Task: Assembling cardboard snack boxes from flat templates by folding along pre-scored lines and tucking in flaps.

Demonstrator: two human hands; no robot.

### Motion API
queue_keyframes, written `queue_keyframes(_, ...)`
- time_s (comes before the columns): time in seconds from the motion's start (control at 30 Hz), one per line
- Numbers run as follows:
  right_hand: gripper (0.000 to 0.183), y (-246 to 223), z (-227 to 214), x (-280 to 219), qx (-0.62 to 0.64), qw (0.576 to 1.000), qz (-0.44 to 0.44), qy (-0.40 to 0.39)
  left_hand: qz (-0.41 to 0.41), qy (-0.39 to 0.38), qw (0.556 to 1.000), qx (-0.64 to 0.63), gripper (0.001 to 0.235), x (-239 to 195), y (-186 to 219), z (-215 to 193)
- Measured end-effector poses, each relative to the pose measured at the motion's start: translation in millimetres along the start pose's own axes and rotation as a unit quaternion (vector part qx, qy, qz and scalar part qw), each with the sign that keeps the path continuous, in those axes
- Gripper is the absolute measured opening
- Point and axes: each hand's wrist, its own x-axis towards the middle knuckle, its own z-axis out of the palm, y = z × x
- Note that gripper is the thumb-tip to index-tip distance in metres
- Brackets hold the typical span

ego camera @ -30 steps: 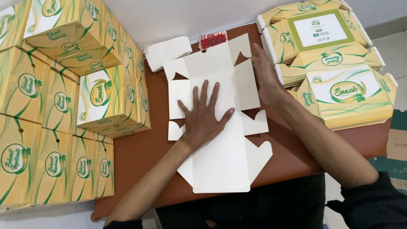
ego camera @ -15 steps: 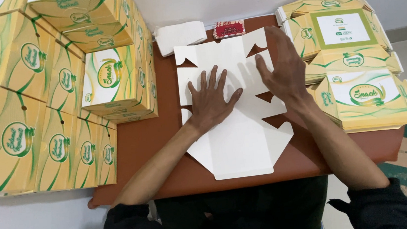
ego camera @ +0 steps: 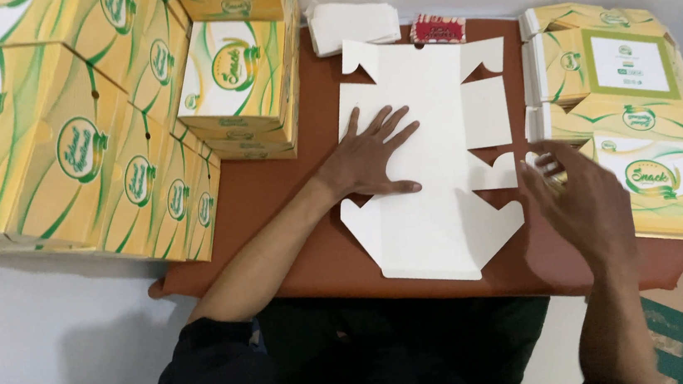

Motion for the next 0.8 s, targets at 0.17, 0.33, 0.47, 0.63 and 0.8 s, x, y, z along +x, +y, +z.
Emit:
queue_keyframes(0.17,0.054,25,48,-74,0.042,0.997,0.067,0.023,0.008,0.011,1.000,0.004,0.119,4,-1,-1)
queue_keyframes(0.33,0.042,32,100,-99,0.217,0.966,-0.030,0.135,0.007,0.002,1.000,0.015,0.118,4,-1,-5)
queue_keyframes(0.47,0.023,8,96,-85,0.167,0.966,-0.157,0.115,-0.025,-0.071,0.997,-0.003,0.115,-4,12,-33)
queue_keyframes(0.63,0.021,19,106,-68,0.124,0.971,-0.195,0.070,-0.028,-0.071,0.997,-0.002,0.114,-5,17,-38)
queue_keyframes(0.8,0.020,41,121,-62,0.096,0.972,-0.204,0.060,-0.029,-0.069,0.997,0.001,0.108,-11,19,-45)
